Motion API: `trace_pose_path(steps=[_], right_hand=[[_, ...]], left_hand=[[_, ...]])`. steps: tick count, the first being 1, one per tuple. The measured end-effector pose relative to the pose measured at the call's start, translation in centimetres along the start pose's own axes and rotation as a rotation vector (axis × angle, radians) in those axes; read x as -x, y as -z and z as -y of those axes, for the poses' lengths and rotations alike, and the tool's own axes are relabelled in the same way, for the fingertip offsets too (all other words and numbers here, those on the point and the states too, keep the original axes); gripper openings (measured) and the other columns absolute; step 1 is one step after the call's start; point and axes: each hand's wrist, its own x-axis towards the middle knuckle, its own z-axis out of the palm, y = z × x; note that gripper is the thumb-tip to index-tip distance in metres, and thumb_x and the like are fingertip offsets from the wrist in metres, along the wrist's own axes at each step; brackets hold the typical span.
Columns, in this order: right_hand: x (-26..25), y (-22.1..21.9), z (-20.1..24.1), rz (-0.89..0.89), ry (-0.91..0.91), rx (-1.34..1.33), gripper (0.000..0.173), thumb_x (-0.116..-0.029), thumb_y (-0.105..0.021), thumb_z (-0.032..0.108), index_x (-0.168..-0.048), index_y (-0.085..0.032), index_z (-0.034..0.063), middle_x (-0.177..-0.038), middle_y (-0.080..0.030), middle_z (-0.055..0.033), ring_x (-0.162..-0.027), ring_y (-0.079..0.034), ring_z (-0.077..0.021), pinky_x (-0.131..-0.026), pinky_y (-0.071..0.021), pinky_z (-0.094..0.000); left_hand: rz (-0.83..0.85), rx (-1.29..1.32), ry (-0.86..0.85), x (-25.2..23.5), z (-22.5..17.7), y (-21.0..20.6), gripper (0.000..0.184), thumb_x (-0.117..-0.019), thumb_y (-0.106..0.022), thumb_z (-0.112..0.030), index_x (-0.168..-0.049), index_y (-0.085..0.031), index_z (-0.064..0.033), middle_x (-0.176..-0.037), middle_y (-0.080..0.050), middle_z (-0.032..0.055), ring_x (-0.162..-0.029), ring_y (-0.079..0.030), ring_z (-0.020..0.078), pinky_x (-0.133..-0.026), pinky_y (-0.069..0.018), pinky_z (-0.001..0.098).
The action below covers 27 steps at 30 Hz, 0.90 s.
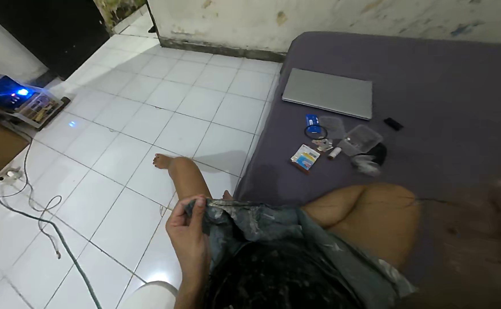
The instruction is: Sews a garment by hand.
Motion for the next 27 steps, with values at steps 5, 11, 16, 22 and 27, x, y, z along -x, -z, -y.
trace_pose_path(steps=[5,11,16,22,27], right_hand=[[1.1,-13.3,-1.1,0.159,0.069,0.112,0.016,-0.1040,-0.057,0.014,-0.108,-0.067,0.0018,-0.075,-0.065,-0.0001,-0.063,-0.057,0.0067,-0.059,-0.0471,-0.0066],[1.6,-16.8,-2.1,0.143,0.190,0.139,0.014,-0.0965,-0.061,0.005,-0.100,-0.070,-0.0060,-0.065,-0.061,-0.0065,-0.055,-0.053,0.0016,-0.056,-0.0444,-0.0064],[1.8,-16.7,-2.2,0.145,0.203,0.147,0.015,-0.0966,-0.061,0.004,-0.102,-0.070,-0.0062,-0.066,-0.062,-0.0068,-0.056,-0.054,0.0014,-0.059,-0.0451,-0.0063],[1.8,-16.8,-2.0,0.129,0.219,0.178,0.015,-0.0953,-0.061,0.003,-0.102,-0.070,-0.0065,-0.066,-0.063,-0.0070,-0.056,-0.054,0.0017,-0.059,-0.0449,-0.0058],[1.8,-16.9,-1.9,0.132,0.226,0.171,0.015,-0.0945,-0.062,0.003,-0.100,-0.071,-0.0067,-0.067,-0.064,-0.0077,-0.057,-0.056,0.0011,-0.060,-0.0463,-0.0064]], left_hand=[[0.049,0.015,-0.056,0.9,-0.1,-0.6,0.015,-0.0964,-0.066,-0.006,-0.091,-0.076,-0.0147,-0.084,-0.076,-0.0107,-0.076,-0.071,-0.0022,-0.071,-0.0595,0.0163],[0.113,-0.009,-0.137,1.5,-0.1,-0.3,0.009,-0.0959,-0.069,-0.020,-0.096,-0.078,-0.0196,-0.091,-0.076,-0.0128,-0.082,-0.071,-0.0033,-0.075,-0.0589,0.0151],[0.144,0.007,-0.152,1.6,-0.3,-0.5,0.010,-0.0958,-0.069,-0.023,-0.097,-0.079,-0.0208,-0.092,-0.076,-0.0131,-0.084,-0.071,-0.0038,-0.077,-0.0584,0.0142],[0.165,-0.004,-0.189,1.6,-0.5,-0.5,0.011,-0.0963,-0.068,-0.025,-0.098,-0.079,-0.0220,-0.094,-0.076,-0.0143,-0.086,-0.070,-0.0048,-0.078,-0.0576,0.0131],[0.166,-0.003,-0.191,1.6,-0.7,-0.3,0.011,-0.0960,-0.069,-0.026,-0.098,-0.079,-0.0224,-0.093,-0.075,-0.0144,-0.085,-0.069,-0.0058,-0.077,-0.0571,0.0124]])
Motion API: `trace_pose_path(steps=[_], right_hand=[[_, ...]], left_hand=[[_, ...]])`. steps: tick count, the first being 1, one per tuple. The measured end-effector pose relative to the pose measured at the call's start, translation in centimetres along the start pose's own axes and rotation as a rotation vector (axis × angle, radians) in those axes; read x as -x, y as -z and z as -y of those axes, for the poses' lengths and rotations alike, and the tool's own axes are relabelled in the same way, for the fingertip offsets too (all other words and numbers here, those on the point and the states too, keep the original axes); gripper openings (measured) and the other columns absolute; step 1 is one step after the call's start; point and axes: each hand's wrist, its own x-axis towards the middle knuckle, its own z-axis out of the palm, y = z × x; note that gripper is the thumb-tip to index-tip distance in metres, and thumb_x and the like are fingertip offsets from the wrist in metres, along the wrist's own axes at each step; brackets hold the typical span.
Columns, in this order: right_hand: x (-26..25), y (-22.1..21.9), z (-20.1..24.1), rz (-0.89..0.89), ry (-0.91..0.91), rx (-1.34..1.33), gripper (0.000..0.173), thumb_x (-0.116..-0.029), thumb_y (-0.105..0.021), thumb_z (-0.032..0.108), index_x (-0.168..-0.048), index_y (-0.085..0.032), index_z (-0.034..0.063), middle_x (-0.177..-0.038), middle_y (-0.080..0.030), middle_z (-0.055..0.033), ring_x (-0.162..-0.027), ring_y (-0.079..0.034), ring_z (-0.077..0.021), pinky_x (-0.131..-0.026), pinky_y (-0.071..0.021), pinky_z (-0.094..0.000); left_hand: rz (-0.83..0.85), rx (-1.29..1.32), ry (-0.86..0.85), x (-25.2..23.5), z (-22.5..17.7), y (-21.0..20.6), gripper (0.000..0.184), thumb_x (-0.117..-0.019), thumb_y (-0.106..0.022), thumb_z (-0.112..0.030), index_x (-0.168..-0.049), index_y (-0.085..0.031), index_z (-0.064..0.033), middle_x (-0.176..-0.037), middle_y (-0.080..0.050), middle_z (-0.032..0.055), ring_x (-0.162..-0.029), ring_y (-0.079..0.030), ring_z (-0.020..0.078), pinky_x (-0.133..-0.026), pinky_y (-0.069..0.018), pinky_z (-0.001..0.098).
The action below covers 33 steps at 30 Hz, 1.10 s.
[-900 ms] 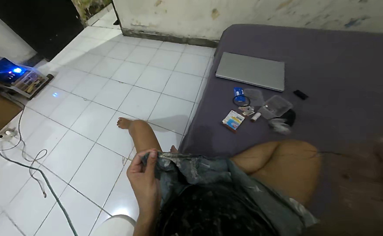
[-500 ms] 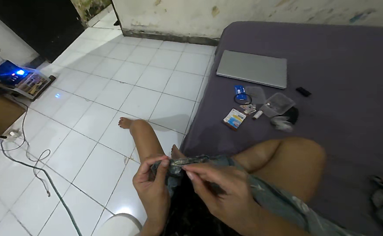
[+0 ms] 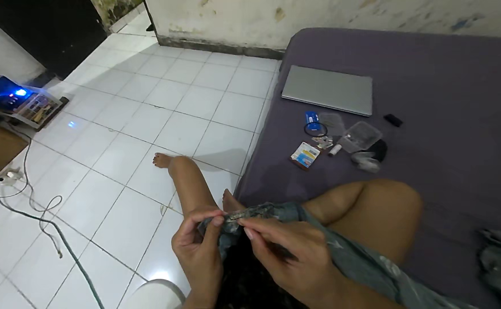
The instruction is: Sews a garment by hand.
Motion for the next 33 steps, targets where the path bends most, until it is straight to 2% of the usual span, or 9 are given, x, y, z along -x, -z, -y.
trace_pose_path(steps=[18,28,30,33], right_hand=[[-0.02,-0.16,0.13,-0.023,0.034,0.053,0.013,-0.0928,-0.062,0.002,-0.098,-0.070,-0.0065,-0.064,-0.061,-0.0066,-0.054,-0.052,0.0008,-0.057,-0.0436,-0.0058],[-0.13,-0.23,0.22,-0.034,-0.019,0.003,0.011,-0.0944,-0.062,0.003,-0.098,-0.069,-0.0056,-0.064,-0.060,-0.0062,-0.054,-0.052,0.0019,-0.057,-0.0444,-0.0058],[-0.12,-0.32,0.30,-0.042,-0.044,-0.025,0.012,-0.0944,-0.064,0.004,-0.101,-0.066,-0.0053,-0.062,-0.058,-0.0048,-0.052,-0.050,0.0018,-0.054,-0.0429,-0.0063],[-0.19,-0.26,0.59,-0.027,-0.141,-0.120,0.023,-0.0984,-0.063,0.009,-0.116,-0.054,-0.0013,-0.063,-0.056,-0.0006,-0.053,-0.051,0.0039,-0.053,-0.0450,-0.0075]], left_hand=[[0.042,-0.008,-0.053,0.21,0.10,0.26,0.012,-0.0964,-0.068,-0.026,-0.101,-0.079,-0.0241,-0.097,-0.075,-0.0160,-0.090,-0.069,-0.0065,-0.080,-0.0559,0.0113],[0.110,0.015,-0.090,0.15,0.28,0.41,0.013,-0.0971,-0.068,-0.024,-0.104,-0.078,-0.0229,-0.099,-0.076,-0.0144,-0.091,-0.070,-0.0045,-0.082,-0.0572,0.0135],[0.115,0.027,-0.084,0.20,0.26,0.38,0.013,-0.0969,-0.068,-0.024,-0.103,-0.079,-0.0225,-0.099,-0.076,-0.0141,-0.091,-0.070,-0.0046,-0.082,-0.0570,0.0130],[0.132,0.041,-0.060,0.37,0.26,0.22,0.012,-0.0966,-0.068,-0.025,-0.103,-0.078,-0.0231,-0.098,-0.075,-0.0148,-0.090,-0.069,-0.0058,-0.079,-0.0568,0.0121]])
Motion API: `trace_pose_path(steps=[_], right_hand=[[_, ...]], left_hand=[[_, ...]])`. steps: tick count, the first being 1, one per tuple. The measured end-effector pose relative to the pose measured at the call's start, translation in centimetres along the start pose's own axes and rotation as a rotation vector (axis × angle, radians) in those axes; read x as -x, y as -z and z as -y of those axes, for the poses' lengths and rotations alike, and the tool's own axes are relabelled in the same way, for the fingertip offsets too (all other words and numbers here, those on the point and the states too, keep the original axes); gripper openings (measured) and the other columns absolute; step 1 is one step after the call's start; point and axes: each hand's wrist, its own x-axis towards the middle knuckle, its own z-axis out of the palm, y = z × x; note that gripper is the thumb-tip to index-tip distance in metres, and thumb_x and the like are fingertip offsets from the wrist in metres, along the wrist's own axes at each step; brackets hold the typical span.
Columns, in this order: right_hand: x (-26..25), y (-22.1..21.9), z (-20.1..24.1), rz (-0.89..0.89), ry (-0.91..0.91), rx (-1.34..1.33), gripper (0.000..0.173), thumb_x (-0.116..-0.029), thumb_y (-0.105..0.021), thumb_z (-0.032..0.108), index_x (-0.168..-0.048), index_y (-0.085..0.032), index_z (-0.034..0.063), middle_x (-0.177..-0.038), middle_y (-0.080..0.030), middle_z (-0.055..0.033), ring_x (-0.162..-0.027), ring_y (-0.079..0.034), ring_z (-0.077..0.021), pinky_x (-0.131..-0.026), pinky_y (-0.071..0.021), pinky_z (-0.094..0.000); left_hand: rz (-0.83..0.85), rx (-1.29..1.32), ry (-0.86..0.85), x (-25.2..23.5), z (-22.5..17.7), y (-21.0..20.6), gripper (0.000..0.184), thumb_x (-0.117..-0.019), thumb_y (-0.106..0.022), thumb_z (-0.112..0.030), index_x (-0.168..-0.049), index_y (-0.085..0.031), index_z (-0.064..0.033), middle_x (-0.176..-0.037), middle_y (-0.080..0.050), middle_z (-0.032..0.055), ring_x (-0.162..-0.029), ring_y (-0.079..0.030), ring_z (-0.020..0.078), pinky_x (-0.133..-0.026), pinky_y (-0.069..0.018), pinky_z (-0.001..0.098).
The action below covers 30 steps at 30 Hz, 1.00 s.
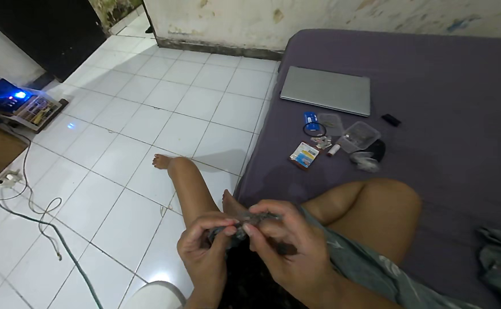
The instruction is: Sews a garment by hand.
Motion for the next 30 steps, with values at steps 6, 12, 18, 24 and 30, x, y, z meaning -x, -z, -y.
trace_pose_path(steps=[6,12,18,24,30], right_hand=[[-0.9,2.1,-0.6,0.138,-0.149,-0.125,0.033,-0.1101,-0.045,0.025,-0.114,-0.063,-0.0021,-0.070,-0.059,0.0024,-0.056,-0.047,0.0098,-0.052,-0.0400,-0.0058],[-1.7,2.6,-2.1,0.200,-0.206,-0.286,0.021,-0.0958,-0.070,0.023,-0.098,-0.076,0.0020,-0.097,-0.060,0.0018,-0.075,-0.050,0.0130,-0.063,-0.0420,-0.0019],[-2.3,3.0,-2.5,0.219,-0.339,-0.566,0.017,-0.1037,-0.058,0.026,-0.101,-0.070,0.0149,-0.114,-0.066,0.0108,-0.080,-0.057,0.0113,-0.066,-0.0479,-0.0074],[-3.3,9.7,-4.8,0.086,-0.548,-0.884,0.010,-0.1026,-0.059,0.033,-0.103,-0.067,0.0264,-0.068,-0.057,0.0196,-0.053,-0.049,0.0113,-0.047,-0.0391,-0.0058],[-0.4,21.7,-8.1,-0.318,-0.440,-0.555,0.029,-0.1081,-0.047,0.028,-0.095,-0.073,0.0288,-0.062,-0.056,0.0215,-0.051,-0.046,0.0109,-0.050,-0.0381,-0.0070]], left_hand=[[0.033,0.013,0.060,-0.1,-0.1,0.1,0.012,-0.0963,-0.068,-0.026,-0.102,-0.078,-0.0243,-0.097,-0.075,-0.0159,-0.090,-0.069,-0.0069,-0.080,-0.0563,0.0115],[0.097,0.066,0.090,-0.4,0.1,0.3,0.011,-0.0954,-0.069,-0.023,-0.101,-0.079,-0.0217,-0.097,-0.075,-0.0151,-0.090,-0.068,-0.0070,-0.080,-0.0559,0.0115],[0.143,0.054,0.119,-0.5,0.0,0.7,0.012,-0.0959,-0.069,-0.025,-0.101,-0.079,-0.0213,-0.096,-0.076,-0.0135,-0.090,-0.070,-0.0047,-0.080,-0.0575,0.0137],[0.088,0.126,0.228,-0.9,-0.7,1.3,0.013,-0.0961,-0.067,-0.027,-0.099,-0.079,-0.0211,-0.090,-0.078,-0.0098,-0.080,-0.074,-0.0001,-0.073,-0.0620,0.0186],[0.020,0.101,0.250,-1.2,-0.8,1.6,0.013,-0.0967,-0.066,-0.027,-0.097,-0.078,-0.0209,-0.088,-0.078,-0.0075,-0.079,-0.075,0.0021,-0.072,-0.0623,0.0197]])
